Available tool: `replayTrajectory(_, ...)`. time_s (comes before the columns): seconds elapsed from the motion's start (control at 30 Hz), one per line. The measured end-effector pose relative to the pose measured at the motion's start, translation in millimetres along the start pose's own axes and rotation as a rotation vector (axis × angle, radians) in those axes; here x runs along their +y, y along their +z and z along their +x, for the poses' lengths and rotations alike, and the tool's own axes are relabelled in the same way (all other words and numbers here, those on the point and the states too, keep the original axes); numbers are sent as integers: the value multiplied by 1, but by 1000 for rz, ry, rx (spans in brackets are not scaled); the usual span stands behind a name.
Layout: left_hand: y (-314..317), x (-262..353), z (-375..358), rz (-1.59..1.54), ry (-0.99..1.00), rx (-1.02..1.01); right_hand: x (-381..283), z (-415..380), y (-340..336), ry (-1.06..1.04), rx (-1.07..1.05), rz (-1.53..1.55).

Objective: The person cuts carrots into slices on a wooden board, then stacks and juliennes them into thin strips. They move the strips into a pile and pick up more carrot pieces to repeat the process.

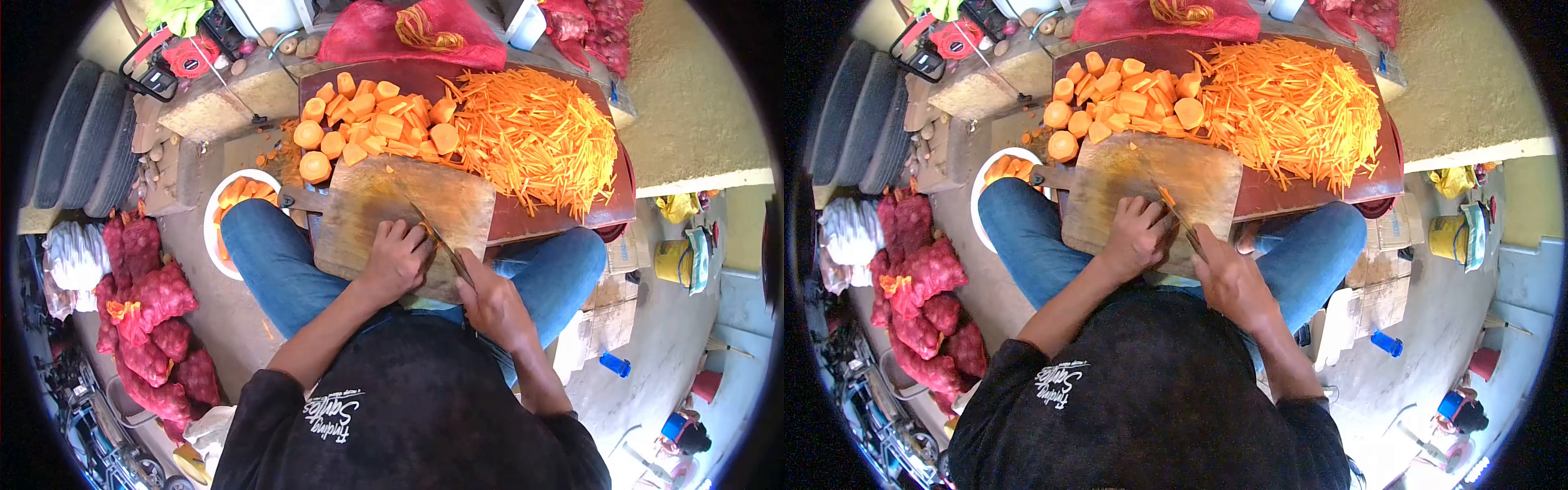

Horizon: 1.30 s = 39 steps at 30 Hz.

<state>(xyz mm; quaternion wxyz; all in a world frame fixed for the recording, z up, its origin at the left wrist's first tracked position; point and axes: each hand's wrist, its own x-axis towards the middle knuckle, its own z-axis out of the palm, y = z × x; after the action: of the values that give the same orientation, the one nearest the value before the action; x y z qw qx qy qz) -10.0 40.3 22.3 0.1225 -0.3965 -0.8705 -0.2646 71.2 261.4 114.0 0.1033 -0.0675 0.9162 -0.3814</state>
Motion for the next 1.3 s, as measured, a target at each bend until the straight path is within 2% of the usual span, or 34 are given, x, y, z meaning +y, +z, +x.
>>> replayTrajectory(0.13, 1, -2, 0, 21, 8, 32, 3, -2, 2, -128, 73, -30)
replayTrajectory(0.33, 4, -3, -2, 3, -6, 34, -9, -16, 3, 6, 4, -31)
replayTrajectory(0.43, 4, -1, -1, 8, -19, 41, -6, 12, 7, -35, -27, -27)
replayTrajectory(0.53, 2, -5, -3, -6, -19, 27, -5, 12, 5, -108, 33, -56)
replayTrajectory(0.63, 5, -6, -6, -54, -17, 58, -20, -8, -6, -27, 0, -15)
replayTrajectory(0.73, 0, -6, -5, -88, -17, 71, -11, -6, 11, -16, 16, -29)
replayTrajectory(0.93, 3, -7, -7, -77, -17, 49, -16, 18, 7, -99, 12, -54)
replayTrajectory(1.03, 6, -6, -9, -72, -23, 92, -27, -5, 1, 3, -43, -47)
replayTrajectory(1.3, 3, -6, -7, -91, -30, 85, -15, 20, 13, -59, 10, -25)
